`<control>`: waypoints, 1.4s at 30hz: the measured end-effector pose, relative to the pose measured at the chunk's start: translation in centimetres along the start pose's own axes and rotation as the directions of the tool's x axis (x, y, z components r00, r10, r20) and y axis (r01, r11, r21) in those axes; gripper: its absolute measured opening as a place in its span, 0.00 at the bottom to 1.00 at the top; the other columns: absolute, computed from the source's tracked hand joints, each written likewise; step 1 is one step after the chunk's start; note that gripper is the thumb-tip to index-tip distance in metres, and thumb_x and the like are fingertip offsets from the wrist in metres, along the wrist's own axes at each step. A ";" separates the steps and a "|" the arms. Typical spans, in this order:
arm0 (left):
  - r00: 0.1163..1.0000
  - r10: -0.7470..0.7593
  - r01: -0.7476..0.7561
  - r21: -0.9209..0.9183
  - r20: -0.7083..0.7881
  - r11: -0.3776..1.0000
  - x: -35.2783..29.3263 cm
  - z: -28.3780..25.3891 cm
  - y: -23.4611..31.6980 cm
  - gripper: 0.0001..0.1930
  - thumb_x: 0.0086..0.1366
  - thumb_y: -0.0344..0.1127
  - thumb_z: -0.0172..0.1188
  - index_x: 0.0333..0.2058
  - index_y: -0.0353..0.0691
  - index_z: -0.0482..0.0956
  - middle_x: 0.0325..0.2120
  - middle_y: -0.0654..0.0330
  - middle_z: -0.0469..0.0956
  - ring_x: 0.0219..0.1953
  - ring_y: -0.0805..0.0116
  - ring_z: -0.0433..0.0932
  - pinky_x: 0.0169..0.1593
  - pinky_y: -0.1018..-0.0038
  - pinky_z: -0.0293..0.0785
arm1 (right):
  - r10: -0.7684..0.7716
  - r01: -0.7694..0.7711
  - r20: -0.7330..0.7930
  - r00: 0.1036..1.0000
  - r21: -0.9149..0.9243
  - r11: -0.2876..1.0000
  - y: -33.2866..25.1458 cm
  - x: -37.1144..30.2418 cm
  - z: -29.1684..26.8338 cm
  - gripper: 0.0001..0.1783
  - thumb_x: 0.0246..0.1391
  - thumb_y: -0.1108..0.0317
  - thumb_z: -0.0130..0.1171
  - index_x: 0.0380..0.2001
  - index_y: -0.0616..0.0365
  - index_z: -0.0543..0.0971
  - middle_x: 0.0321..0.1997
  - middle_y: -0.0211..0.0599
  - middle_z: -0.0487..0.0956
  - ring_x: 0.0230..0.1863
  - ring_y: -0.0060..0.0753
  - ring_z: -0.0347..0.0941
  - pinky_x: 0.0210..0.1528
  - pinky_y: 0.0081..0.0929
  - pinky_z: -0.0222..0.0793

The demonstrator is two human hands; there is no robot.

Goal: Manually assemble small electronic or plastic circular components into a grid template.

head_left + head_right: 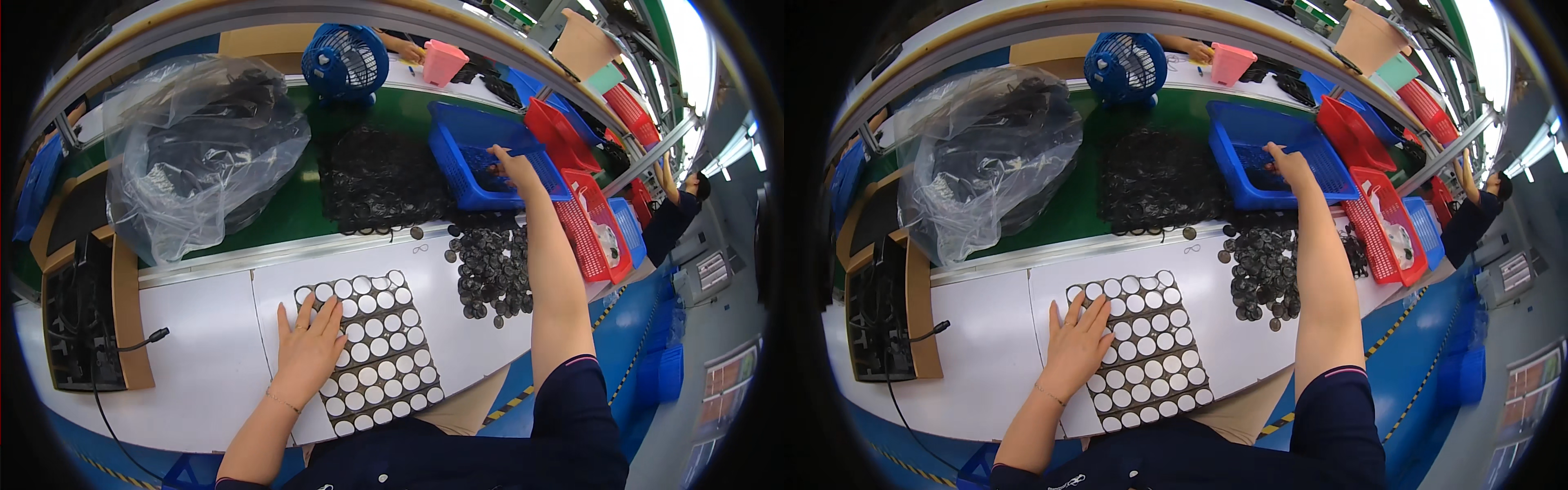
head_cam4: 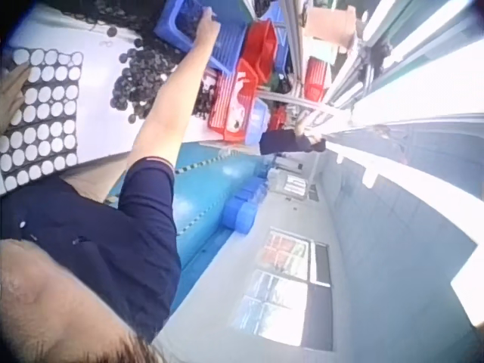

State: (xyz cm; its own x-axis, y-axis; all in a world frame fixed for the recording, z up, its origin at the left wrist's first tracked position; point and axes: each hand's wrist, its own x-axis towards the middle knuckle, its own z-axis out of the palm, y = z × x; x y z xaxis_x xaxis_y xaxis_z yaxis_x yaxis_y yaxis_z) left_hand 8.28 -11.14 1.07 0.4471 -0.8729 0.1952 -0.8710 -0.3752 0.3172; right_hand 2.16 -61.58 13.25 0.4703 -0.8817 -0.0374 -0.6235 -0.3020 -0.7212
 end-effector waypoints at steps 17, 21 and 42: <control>0.999 0.006 -0.005 -0.029 0.036 1.000 0.1 0.7 -0.1 0.26 0.66 0.42 0.61 0.60 0.37 0.74 0.65 0.60 0.70 0.70 0.50 0.59 0.72 0.37 0.43 | -0.193 0.211 0.216 0.957 -0.064 0.975 2.3 -0.2 -0.6 0.29 0.63 0.41 0.51 0.39 0.53 0.89 0.35 0.56 0.85 0.44 0.52 0.82 0.55 0.39 0.72; 0.999 0.014 -0.012 -0.021 0.051 1.000 0.1 0.3 -0.4 0.27 0.65 0.40 0.62 0.61 0.37 0.73 0.65 0.57 0.69 0.70 0.47 0.58 0.71 0.37 0.44 | -0.146 0.190 0.155 0.977 -0.324 0.927 1.8 0.4 -0.6 0.29 0.64 0.42 0.47 0.37 0.52 0.89 0.37 0.50 0.86 0.48 0.52 0.81 0.58 0.41 0.71; 0.999 0.030 -0.029 -0.037 0.015 0.999 -0.1 0.2 -0.7 0.26 0.67 0.42 0.61 0.62 0.40 0.73 0.65 0.59 0.70 0.70 0.50 0.59 0.71 0.40 0.46 | -0.351 0.470 0.420 0.837 -0.223 0.854 0.3 -16.1 8.6 0.15 0.53 0.63 0.64 0.38 0.64 0.84 0.29 0.52 0.83 0.33 0.49 0.82 0.41 0.39 0.75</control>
State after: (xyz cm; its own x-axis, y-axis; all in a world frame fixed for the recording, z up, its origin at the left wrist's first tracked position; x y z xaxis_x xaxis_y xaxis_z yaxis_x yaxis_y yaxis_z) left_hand 8.80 -10.81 0.69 0.4175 -0.8885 0.1903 -0.8755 -0.3374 0.3459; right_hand -0.18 -44.39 7.69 0.8748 -0.4795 -0.0693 -0.4507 -0.7529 -0.4796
